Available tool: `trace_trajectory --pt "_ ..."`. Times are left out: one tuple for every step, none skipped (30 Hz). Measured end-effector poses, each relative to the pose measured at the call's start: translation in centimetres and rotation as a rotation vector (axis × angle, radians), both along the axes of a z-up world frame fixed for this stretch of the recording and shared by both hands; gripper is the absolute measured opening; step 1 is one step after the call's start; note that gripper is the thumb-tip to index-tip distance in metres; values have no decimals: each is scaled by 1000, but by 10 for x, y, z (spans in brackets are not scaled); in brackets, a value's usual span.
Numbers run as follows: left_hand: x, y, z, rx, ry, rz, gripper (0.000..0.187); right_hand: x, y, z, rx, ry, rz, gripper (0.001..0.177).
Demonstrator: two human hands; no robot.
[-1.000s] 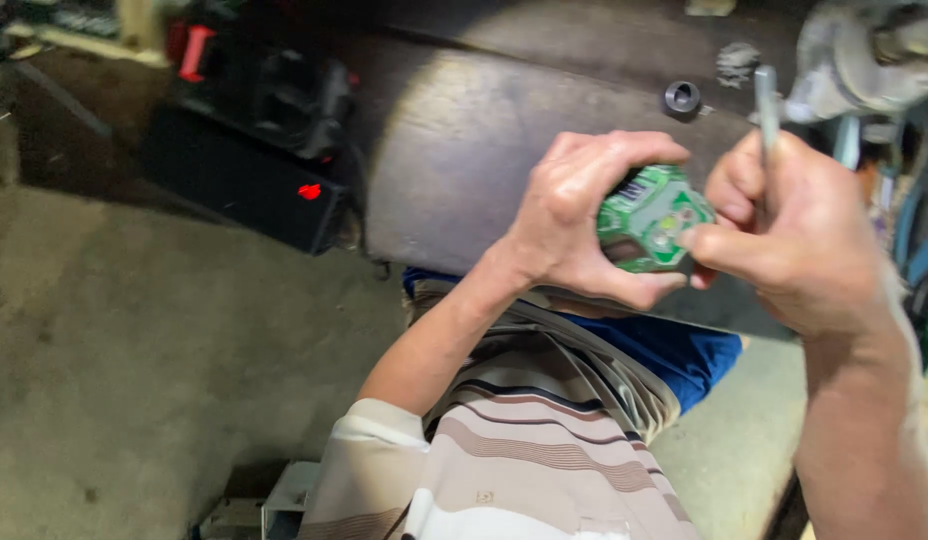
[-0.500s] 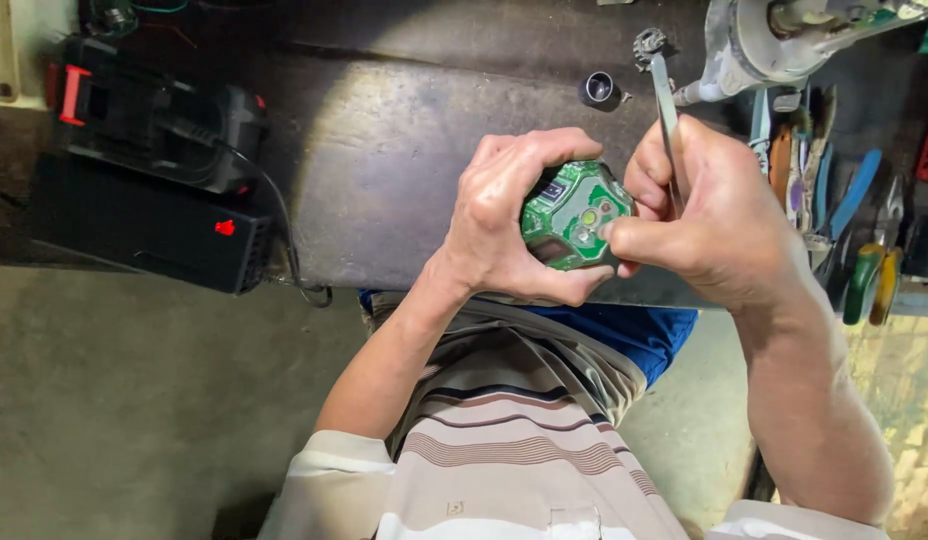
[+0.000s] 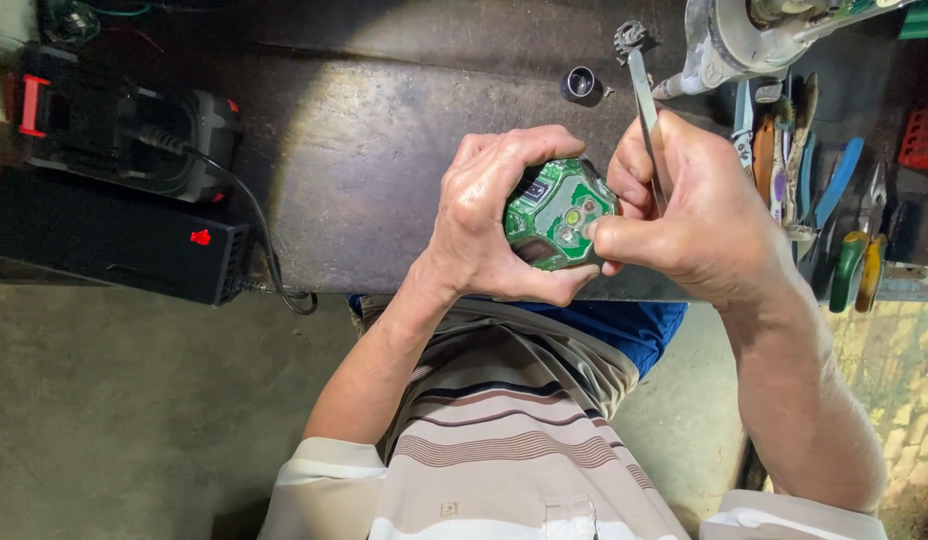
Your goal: The person uses tweezers to manipulate small components on a green circuit board attached to a device. They then use a brush to clean the surface and a screwdriver to adjust parts on the device.
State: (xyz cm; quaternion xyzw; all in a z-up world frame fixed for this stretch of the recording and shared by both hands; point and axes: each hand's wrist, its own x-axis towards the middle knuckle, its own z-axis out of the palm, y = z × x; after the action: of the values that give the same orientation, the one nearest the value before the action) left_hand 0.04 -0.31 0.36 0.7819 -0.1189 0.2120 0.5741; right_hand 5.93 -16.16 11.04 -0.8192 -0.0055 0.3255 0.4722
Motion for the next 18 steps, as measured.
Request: trace_trajectory --pt "0 0 -1 1 -3 5 75 0 1 1 -16 -3 -2 39" --pt "0 0 0 0 -2 5 75 -1 1 0 -17 -3 -2 39" --pt "0 0 0 0 1 4 75 -1 2 0 -24 -12 -10 39" --pt "0 0 1 0 5 2 74 -2 2 0 -31 -22 -19 38" --pt "-1 1 0 0 6 -1 74 -1 2 -1 -31 -21 -22 38" --pt "-1 1 0 8 7 1 74 -1 1 -2 -29 -16 -6 38" --pt "0 1 0 16 2 0 74 0 1 -2 -27 -16 6 39" --pt "0 0 1 16 -3 -6 74 0 -1 -2 -27 -21 0 39" --pt "0 0 1 17 -3 -1 75 0 -1 -3 22 2 -7 39" --pt "0 0 2 17 -3 3 76 0 -2 -3 70 24 -15 40" --pt "-1 1 4 20 -7 7 76 -2 -8 -10 74 20 -12 40" --pt "-2 1 6 19 -13 0 77 -4 -14 -16 233 24 -30 40" --pt "-3 3 8 23 -20 -10 79 -7 -19 -24 398 28 -50 42" --pt "-5 4 9 32 -25 -10 79 -11 -23 -29 407 24 -49 42" --pt "-7 5 11 108 -121 72 74 -16 -27 -36 555 23 -86 40" --pt "-8 6 12 185 -218 152 70 -20 -31 -42 703 23 -122 39" --pt "-14 9 15 199 -223 139 70 -24 -34 -52 719 18 -132 39" --pt "-19 11 17 240 -224 95 59 -29 -37 -63 766 -57 -144 40"
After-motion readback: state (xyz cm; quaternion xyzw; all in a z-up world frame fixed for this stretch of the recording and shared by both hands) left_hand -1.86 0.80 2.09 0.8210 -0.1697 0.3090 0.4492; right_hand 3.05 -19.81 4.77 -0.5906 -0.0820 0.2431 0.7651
